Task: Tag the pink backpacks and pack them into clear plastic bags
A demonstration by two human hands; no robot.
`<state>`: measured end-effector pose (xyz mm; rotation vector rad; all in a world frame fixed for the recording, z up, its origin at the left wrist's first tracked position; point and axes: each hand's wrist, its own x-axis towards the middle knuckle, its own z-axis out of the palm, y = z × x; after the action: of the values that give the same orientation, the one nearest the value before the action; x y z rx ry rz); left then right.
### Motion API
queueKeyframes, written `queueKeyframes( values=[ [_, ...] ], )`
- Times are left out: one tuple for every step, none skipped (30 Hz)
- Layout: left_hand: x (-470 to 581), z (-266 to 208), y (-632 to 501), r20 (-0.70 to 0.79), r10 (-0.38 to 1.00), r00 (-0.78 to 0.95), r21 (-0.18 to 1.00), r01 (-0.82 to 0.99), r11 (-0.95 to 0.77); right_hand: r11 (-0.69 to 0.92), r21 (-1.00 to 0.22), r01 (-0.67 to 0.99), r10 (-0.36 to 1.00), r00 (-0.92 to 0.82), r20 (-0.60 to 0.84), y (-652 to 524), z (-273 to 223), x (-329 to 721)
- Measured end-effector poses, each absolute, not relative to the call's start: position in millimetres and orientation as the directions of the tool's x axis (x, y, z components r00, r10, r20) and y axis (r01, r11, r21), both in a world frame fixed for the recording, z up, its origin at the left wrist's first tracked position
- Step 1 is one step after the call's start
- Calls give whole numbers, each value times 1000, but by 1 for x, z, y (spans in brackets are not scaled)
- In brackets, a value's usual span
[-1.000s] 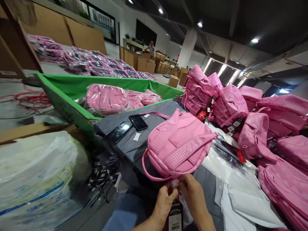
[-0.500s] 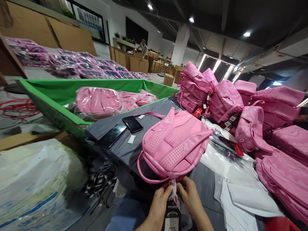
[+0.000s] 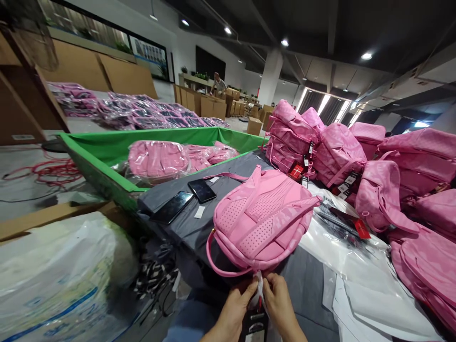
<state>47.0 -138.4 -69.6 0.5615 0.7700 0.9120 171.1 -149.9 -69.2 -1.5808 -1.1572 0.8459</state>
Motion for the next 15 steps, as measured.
queueKeyframes(
  values=[
    [49,-73,-139,-367,854,370,702,-492,515,-118,-962,246,951,307,-39,-150,-71,174],
    [52,-77,-138,-380,852,360,691,-502,520,-168,-967,191,947,305,-104,-149,-74,176],
    [55,-81,-138,-385,851,358,680,-514,523,-223,-967,126,940,289,-180,-149,-75,178],
    [57,-84,-138,-384,851,359,668,-528,525,-277,-959,63,933,254,-253,-148,-77,180],
    [59,-87,-137,-382,850,362,656,-543,525,-324,-946,7,926,206,-316,-147,-77,181],
    [61,-89,-136,-377,852,364,647,-554,523,-362,-931,-39,919,152,-364,-146,-77,181],
    [63,-90,-135,-371,855,362,646,-561,518,-388,-919,-75,914,98,-394,-145,-75,181],
    [64,-90,-134,-363,862,353,656,-561,506,-403,-910,-103,911,46,-409,-144,-73,180],
    [65,-88,-133,-351,873,338,677,-553,486,-410,-903,-127,910,2,-414,-143,-69,180],
    [65,-87,-132,-334,887,318,707,-538,459,-415,-897,-153,909,-38,-415,-143,-65,179],
    [63,-85,-132,-310,904,296,743,-518,424,-418,-890,-181,908,-68,-412,-143,-60,178],
    [61,-85,-133,-280,921,271,784,-490,382,-416,-885,-209,909,-85,-408,-143,-56,178],
    [56,-85,-135,-248,937,247,821,-459,339,-419,-877,-234,908,-93,-408,-143,-53,178],
    [49,-87,-139,-223,948,228,848,-434,303,-426,-868,-253,904,-98,-415,-144,-50,179],
    [38,-90,-142,-207,956,210,869,-410,278,-432,-862,-266,902,-100,-421,-144,-49,182]
  ],
)
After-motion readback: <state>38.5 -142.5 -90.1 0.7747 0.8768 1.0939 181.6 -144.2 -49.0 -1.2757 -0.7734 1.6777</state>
